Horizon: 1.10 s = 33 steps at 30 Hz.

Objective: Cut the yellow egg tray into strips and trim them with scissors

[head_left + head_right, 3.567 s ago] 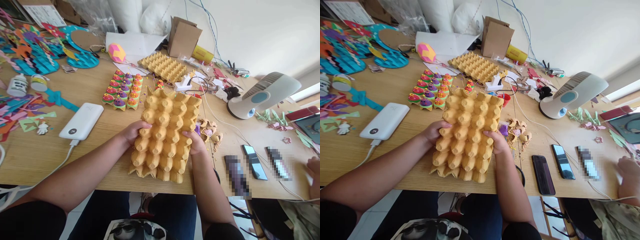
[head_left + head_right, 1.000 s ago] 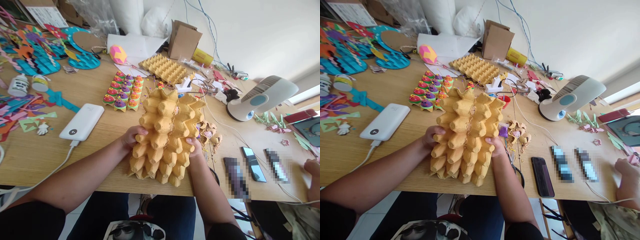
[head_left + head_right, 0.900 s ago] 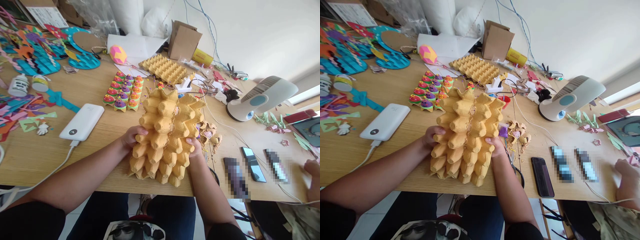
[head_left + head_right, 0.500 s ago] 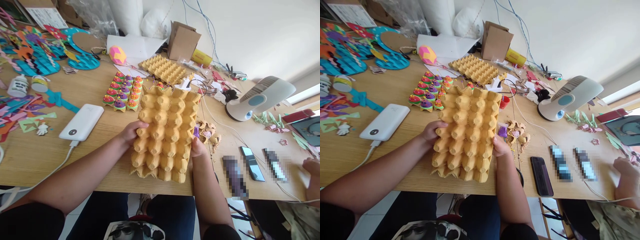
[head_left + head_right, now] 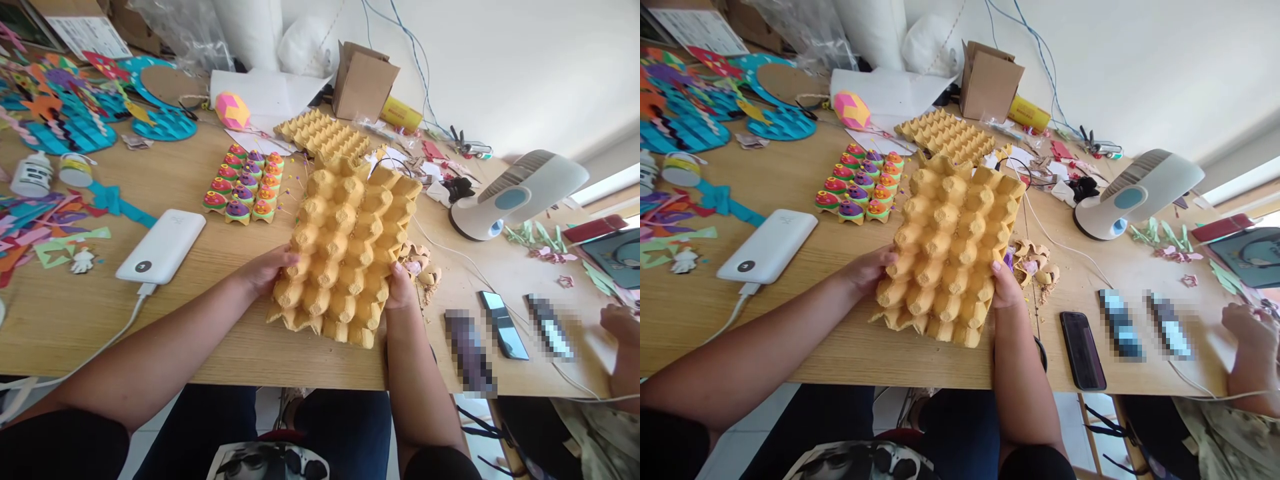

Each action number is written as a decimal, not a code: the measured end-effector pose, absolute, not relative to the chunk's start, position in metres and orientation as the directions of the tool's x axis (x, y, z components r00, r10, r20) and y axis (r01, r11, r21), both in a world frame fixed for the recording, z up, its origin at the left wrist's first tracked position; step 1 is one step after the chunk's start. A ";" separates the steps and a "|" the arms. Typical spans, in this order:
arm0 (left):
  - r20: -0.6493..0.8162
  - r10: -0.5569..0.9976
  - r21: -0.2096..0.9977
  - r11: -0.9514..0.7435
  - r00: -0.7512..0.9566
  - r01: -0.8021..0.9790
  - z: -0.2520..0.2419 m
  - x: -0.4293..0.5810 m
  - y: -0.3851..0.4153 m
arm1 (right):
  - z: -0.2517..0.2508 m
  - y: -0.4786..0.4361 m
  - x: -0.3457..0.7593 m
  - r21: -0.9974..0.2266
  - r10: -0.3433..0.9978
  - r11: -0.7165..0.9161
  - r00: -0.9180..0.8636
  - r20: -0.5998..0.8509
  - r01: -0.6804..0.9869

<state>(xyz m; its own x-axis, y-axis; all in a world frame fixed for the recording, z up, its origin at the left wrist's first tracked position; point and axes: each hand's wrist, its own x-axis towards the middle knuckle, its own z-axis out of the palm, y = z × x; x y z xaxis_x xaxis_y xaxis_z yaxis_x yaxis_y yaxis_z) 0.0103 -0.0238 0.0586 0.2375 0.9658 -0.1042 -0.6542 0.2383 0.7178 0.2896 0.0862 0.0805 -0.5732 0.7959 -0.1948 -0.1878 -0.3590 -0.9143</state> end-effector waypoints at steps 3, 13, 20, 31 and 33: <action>-0.096 0.969 0.755 0.221 0.228 -0.618 0.062 0.010 -0.025 | 0.080 0.087 0.290 -0.908 0.746 -0.371 -0.645 -0.165 -0.197; -0.090 0.983 0.794 0.166 0.158 -0.585 0.066 0.009 -0.026 | 0.086 0.086 0.287 -0.904 0.645 -0.413 -0.736 -0.203 -0.113; -0.071 0.981 0.783 0.166 0.179 -0.599 0.058 0.005 -0.027 | 0.084 0.082 0.283 -0.887 0.670 -0.450 -0.697 -0.258 -0.105; -0.139 0.972 0.769 0.227 0.190 -0.598 0.059 0.008 -0.027 | 0.085 0.076 0.277 -0.873 0.692 -0.468 -0.671 -0.266 -0.136; -0.151 0.975 0.771 0.218 0.160 -0.598 0.062 0.009 -0.027 | 0.088 0.076 0.277 -0.872 0.692 -0.471 -0.668 -0.274 -0.130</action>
<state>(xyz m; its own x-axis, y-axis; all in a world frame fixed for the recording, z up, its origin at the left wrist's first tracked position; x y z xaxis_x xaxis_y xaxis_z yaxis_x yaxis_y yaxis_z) 0.0094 -0.0266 0.0623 0.1602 0.9754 -0.1514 -0.5980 0.2179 0.7713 0.2767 0.0763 0.0885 -0.6679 0.6918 -0.2744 -0.1300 -0.4715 -0.8722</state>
